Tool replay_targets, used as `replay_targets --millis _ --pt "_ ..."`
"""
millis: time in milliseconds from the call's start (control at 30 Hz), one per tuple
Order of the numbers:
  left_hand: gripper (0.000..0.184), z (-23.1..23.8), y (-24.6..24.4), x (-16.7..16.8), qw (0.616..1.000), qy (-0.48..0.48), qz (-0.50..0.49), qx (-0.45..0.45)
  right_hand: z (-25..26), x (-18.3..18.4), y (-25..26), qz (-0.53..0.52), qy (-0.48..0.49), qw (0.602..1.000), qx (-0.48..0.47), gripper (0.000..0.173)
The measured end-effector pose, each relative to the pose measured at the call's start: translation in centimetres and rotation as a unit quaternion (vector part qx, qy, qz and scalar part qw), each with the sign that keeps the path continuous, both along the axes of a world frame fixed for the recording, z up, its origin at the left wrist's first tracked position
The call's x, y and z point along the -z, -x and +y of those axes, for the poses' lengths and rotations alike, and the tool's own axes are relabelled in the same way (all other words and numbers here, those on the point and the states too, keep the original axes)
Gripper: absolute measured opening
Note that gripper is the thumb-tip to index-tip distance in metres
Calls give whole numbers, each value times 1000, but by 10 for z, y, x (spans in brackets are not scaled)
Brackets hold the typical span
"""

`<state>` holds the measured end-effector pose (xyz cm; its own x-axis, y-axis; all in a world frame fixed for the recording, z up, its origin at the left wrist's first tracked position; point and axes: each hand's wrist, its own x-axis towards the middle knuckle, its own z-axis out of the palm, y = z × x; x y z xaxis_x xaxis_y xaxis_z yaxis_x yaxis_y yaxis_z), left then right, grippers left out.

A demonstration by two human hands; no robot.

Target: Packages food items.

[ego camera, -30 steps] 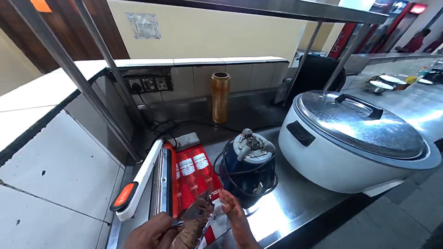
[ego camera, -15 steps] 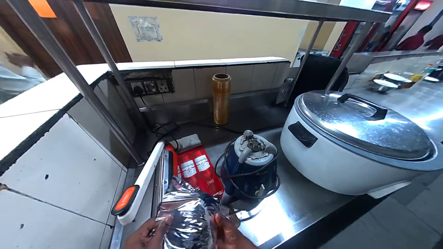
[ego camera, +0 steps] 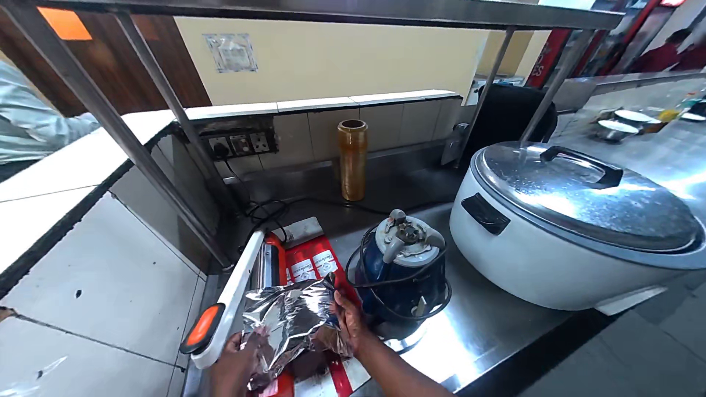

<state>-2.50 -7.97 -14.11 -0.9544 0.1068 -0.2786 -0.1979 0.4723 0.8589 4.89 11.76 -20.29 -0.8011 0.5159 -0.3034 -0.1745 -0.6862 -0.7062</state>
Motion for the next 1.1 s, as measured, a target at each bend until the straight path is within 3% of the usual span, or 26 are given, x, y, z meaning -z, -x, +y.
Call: replay_targets --millis 100,233,533,667,833,967,1100 --pt "36 4 6 3 1000 5 6 -3 -1 0 7 -1 31 999 25 25" --pt "37 10 10 1 1000 -5 10 -11 1 12 17 27 32 998 51 9" --pt "39 14 19 -6 998 20 31 48 7 27 35 60 7 998 36 27" --pt "40 15 22 -3 997 33 38 55 9 31 39 71 -26 996 56 19" --pt "43 17 24 -12 998 38 8 52 7 24 40 21 -21 996 79 12" --pt "42 18 20 -15 993 90 47 65 3 25 40 15 5 997 71 20" --pt "39 17 21 -13 993 83 41 69 3 32 40 16 25 997 71 20"
